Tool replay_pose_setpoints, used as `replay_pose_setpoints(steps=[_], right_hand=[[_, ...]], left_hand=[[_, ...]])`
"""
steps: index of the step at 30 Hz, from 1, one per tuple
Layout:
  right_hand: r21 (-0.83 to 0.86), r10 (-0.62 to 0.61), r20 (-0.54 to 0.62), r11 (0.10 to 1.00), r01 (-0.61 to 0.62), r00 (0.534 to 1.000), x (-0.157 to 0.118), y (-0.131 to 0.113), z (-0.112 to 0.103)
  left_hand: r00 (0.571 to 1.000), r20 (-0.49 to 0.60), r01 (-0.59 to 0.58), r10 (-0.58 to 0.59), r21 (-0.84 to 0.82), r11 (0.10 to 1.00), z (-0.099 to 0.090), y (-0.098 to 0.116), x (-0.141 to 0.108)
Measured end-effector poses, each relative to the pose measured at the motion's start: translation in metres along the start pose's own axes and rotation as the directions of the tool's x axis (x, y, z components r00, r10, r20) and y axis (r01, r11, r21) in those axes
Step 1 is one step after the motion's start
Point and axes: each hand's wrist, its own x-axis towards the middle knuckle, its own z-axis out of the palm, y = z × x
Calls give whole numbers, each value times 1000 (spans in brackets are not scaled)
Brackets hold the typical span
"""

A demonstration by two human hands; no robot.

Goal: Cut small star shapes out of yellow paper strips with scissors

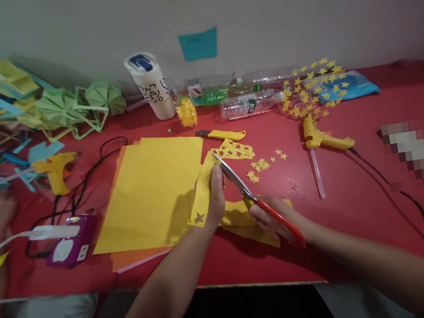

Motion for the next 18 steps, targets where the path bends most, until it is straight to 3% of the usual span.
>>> replay_pose_setpoints(steps=[6,11,18], right_hand=[[-87,-78,-9,993,77,997,-4,-5,-7],[-111,-41,-47,993,36,998,-6,-6,-10],[-116,-59,-47,992,54,997,-7,-4,-13]], left_hand=[[999,9,-47,48,-78,996,5,11,5],[991,134,34,-8,-195,980,-1,13,12],[992,117,79,-43,-324,943,-7,13,13]])
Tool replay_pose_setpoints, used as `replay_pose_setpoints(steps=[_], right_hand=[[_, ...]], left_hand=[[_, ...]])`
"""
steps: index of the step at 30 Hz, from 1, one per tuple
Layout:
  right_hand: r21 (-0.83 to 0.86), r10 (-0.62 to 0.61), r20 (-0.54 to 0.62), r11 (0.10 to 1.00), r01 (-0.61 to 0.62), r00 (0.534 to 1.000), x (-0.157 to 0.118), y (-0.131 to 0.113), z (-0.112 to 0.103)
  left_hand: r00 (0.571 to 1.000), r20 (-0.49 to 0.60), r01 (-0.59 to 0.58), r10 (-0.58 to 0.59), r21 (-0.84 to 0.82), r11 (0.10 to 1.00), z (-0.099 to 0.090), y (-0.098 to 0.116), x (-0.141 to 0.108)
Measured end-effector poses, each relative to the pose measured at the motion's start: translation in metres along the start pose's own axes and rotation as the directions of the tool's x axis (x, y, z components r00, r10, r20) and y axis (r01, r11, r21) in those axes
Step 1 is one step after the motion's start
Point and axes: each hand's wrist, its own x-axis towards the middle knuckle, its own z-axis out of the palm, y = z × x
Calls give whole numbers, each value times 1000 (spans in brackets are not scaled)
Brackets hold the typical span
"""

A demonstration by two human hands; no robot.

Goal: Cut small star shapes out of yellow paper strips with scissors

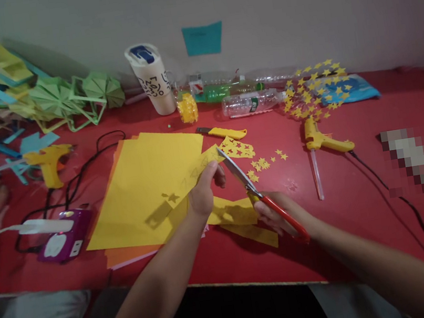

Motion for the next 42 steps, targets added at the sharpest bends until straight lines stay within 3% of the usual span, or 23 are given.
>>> replay_pose_setpoints(steps=[6,10,16,24,29,36,42], right_hand=[[-8,-1,-25,1000,1,1000,3,4,0],[4,-11,-4,1000,11,1000,2,4,1],[10,-50,30,999,49,998,1,3,-3],[-86,-68,94,993,76,993,3,2,-17],[-70,-83,117,993,92,990,4,3,-20],[-4,27,133,1000,-27,991,6,6,-17],[-7,51,115,999,-50,992,5,0,-13]], left_hand=[[992,-121,-39,22,-137,990,1,8,6],[989,-148,-41,30,-70,997,-3,6,11],[990,-125,-58,68,80,995,-11,6,13],[988,-98,-100,120,190,977,-19,23,18],[993,-38,-102,112,194,976,-23,25,20],[998,12,-64,63,187,980,-27,26,22],[998,63,-6,-2,129,992,-27,24,25]])
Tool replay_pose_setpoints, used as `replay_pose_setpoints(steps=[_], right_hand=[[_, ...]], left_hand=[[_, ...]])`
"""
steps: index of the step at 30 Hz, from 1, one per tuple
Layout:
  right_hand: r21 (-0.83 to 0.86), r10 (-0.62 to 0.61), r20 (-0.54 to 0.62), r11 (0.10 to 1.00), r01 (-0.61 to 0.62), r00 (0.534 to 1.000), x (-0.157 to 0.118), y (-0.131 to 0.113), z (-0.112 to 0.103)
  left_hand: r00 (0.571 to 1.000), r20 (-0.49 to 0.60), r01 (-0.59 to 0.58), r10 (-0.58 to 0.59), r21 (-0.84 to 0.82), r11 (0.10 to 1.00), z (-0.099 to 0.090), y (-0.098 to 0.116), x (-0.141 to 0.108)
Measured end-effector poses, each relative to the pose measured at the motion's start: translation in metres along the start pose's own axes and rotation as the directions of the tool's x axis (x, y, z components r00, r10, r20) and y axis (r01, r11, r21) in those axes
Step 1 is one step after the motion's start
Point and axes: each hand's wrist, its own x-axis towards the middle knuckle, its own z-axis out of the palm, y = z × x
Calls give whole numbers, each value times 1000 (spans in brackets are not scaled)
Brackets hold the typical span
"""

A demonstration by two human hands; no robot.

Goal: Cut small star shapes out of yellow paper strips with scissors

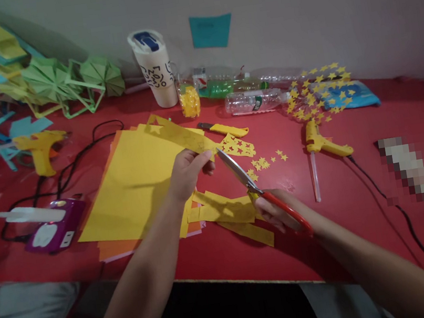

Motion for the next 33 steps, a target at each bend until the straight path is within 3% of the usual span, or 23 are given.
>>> replay_pose_setpoints(steps=[3,11,25,33], right_hand=[[9,-4,-20,1000,5,1000,-1,-4,1],[-11,-5,-24,1000,5,1000,1,-2,0],[-86,-143,19,986,144,990,-2,-2,-6],[-86,-111,0,990,111,994,-2,-1,-4]], left_hand=[[999,48,22,-20,-31,999,0,-2,0],[999,7,-31,32,-58,998,3,-1,1],[997,-27,-77,76,-42,996,9,-3,-3],[996,-28,-83,82,-40,996,12,-3,-4]])
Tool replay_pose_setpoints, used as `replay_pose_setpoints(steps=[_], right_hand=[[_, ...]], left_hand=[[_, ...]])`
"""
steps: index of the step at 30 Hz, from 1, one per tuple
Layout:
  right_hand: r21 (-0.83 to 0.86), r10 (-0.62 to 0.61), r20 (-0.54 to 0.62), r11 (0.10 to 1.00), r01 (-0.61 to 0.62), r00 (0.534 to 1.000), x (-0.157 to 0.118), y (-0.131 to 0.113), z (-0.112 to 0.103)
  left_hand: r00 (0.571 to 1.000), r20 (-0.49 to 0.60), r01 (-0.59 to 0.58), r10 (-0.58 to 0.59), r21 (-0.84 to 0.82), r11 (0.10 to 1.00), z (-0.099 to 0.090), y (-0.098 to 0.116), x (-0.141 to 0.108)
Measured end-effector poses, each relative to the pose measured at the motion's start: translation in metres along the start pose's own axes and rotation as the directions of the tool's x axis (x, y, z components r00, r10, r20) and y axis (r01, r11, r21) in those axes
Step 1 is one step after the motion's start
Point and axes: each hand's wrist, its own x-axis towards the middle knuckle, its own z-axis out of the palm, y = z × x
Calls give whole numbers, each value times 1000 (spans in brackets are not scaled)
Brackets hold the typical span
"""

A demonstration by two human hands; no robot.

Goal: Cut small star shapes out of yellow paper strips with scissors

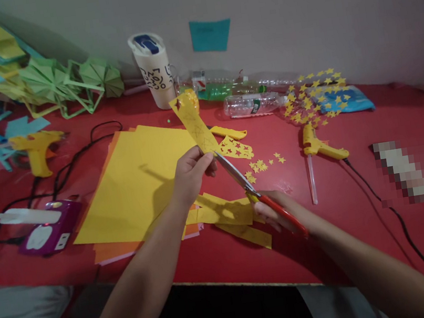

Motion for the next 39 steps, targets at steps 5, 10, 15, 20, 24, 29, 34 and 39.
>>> replay_pose_setpoints(steps=[5,10,15,20,24,29,34,39], right_hand=[[32,27,14,999,-27,1000,1,5,0],[71,41,18,997,-42,999,1,6,0],[54,64,11,996,-65,998,2,6,0],[41,56,8,998,-56,998,2,4,0],[20,70,6,997,-70,998,0,3,0],[17,75,0,997,-75,997,1,2,0],[21,71,-4,997,-71,997,1,2,0],[36,94,13,995,-95,995,1,3,0]], left_hand=[[1000,3,1,-1,-3,1000,-1,0,0],[1000,3,-4,4,-24,1000,-1,-1,1],[1000,3,-13,13,-32,999,-1,-3,2],[1000,5,-2,2,-21,1000,-1,-3,1],[1000,0,-4,4,-37,999,-1,-2,1],[1000,-5,5,-6,-47,999,-1,-2,1],[1000,3,9,-9,-46,999,-1,-2,1],[1000,5,11,-11,-37,999,-1,-1,1]])
